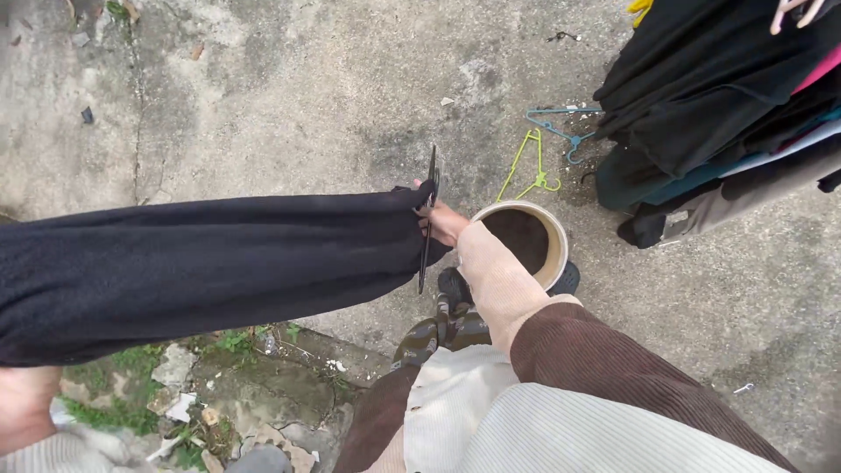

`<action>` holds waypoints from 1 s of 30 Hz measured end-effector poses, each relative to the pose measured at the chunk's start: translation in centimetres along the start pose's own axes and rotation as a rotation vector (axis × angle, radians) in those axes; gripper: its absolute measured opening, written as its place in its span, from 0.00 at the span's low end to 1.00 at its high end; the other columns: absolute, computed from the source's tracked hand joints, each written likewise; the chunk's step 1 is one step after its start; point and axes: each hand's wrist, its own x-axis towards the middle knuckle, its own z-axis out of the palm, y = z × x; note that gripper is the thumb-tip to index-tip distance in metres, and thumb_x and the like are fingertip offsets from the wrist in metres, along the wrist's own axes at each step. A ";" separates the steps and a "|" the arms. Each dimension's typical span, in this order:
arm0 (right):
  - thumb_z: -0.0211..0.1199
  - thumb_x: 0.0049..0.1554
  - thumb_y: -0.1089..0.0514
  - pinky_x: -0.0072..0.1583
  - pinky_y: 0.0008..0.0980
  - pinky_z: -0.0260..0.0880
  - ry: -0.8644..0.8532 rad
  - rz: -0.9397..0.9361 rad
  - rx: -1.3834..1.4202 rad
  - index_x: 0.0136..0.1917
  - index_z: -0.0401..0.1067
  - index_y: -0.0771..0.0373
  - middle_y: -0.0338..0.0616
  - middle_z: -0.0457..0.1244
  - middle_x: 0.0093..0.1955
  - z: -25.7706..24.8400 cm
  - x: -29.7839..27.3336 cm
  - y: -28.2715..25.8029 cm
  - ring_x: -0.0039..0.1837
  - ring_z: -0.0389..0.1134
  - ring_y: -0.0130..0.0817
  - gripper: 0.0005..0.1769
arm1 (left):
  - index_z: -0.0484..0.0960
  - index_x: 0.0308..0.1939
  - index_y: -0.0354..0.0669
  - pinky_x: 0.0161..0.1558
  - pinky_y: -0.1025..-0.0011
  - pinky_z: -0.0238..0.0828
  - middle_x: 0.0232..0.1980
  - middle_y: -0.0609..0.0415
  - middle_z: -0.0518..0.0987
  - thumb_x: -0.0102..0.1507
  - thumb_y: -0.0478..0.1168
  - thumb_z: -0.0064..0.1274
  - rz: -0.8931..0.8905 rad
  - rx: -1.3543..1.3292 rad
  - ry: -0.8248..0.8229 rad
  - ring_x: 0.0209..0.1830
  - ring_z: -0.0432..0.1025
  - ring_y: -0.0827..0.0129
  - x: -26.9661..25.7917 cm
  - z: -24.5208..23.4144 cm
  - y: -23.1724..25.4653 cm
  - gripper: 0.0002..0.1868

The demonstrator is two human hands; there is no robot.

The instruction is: Hanging wet laundry from a bucket onto a clothesline using hangers.

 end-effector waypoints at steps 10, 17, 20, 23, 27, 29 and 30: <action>0.59 0.63 0.64 0.54 0.29 0.70 0.305 -0.646 -0.505 0.55 0.75 0.66 0.37 0.62 0.45 8.3 -14.0 -15.0 0.50 0.65 0.28 0.07 | 0.76 0.51 0.41 0.72 0.55 0.70 0.56 0.51 0.80 0.82 0.46 0.39 -0.173 -1.009 -0.008 0.61 0.73 0.60 0.0 3.4 -8.8 0.15; 0.62 0.62 0.70 0.63 0.33 0.75 -0.098 -0.703 -0.312 0.49 0.73 0.67 0.36 0.60 0.53 15.7 -20.8 -20.4 0.58 0.67 0.27 0.03 | 0.79 0.63 0.50 0.68 0.62 0.65 0.61 0.44 0.82 0.63 0.44 0.56 -0.339 0.562 -0.609 0.66 0.74 0.55 3.6 18.5 -32.0 0.22; 0.63 0.60 0.72 0.62 0.29 0.71 -0.157 -0.738 -0.548 0.48 0.74 0.70 0.39 0.61 0.56 21.6 -26.0 -22.8 0.59 0.67 0.27 0.03 | 0.57 0.79 0.74 0.75 0.58 0.55 0.80 0.53 0.55 0.56 0.29 0.50 -0.292 0.150 -0.762 0.79 0.55 0.56 4.0 25.8 -11.2 0.50; 0.62 0.56 0.72 0.55 0.30 0.74 0.001 -0.675 -0.501 0.46 0.73 0.70 0.38 0.61 0.54 21.5 -27.7 -23.5 0.53 0.67 0.27 0.03 | 0.54 0.79 0.60 0.74 0.55 0.44 0.82 0.54 0.56 0.62 0.46 0.59 0.190 -0.280 -0.714 0.82 0.51 0.57 5.4 35.9 -4.3 0.43; 0.62 0.59 0.72 0.53 0.29 0.70 -0.064 -0.726 -0.579 0.46 0.73 0.73 0.39 0.59 0.56 20.8 -33.6 -26.9 0.54 0.65 0.27 0.01 | 0.55 0.78 0.61 0.72 0.57 0.58 0.79 0.53 0.54 0.59 0.53 0.62 0.236 -0.447 -0.970 0.79 0.51 0.59 5.4 44.0 0.7 0.47; 0.62 0.63 0.72 0.54 0.29 0.69 -0.060 -0.825 -0.529 0.48 0.75 0.75 0.44 0.62 0.56 18.7 -36.4 -28.1 0.52 0.65 0.29 0.02 | 0.79 0.58 0.53 0.72 0.58 0.52 0.69 0.52 0.67 0.53 0.56 0.75 0.431 0.289 -0.634 0.74 0.55 0.57 4.5 42.8 5.2 0.34; 0.62 0.63 0.72 0.54 0.29 0.69 -0.038 -0.832 -0.529 0.48 0.75 0.75 0.44 0.62 0.56 18.6 -37.9 -28.4 0.52 0.65 0.29 0.02 | 0.79 0.58 0.53 0.72 0.58 0.52 0.69 0.52 0.67 0.53 0.56 0.75 0.444 0.283 -0.651 0.74 0.55 0.57 4.7 43.1 5.5 0.34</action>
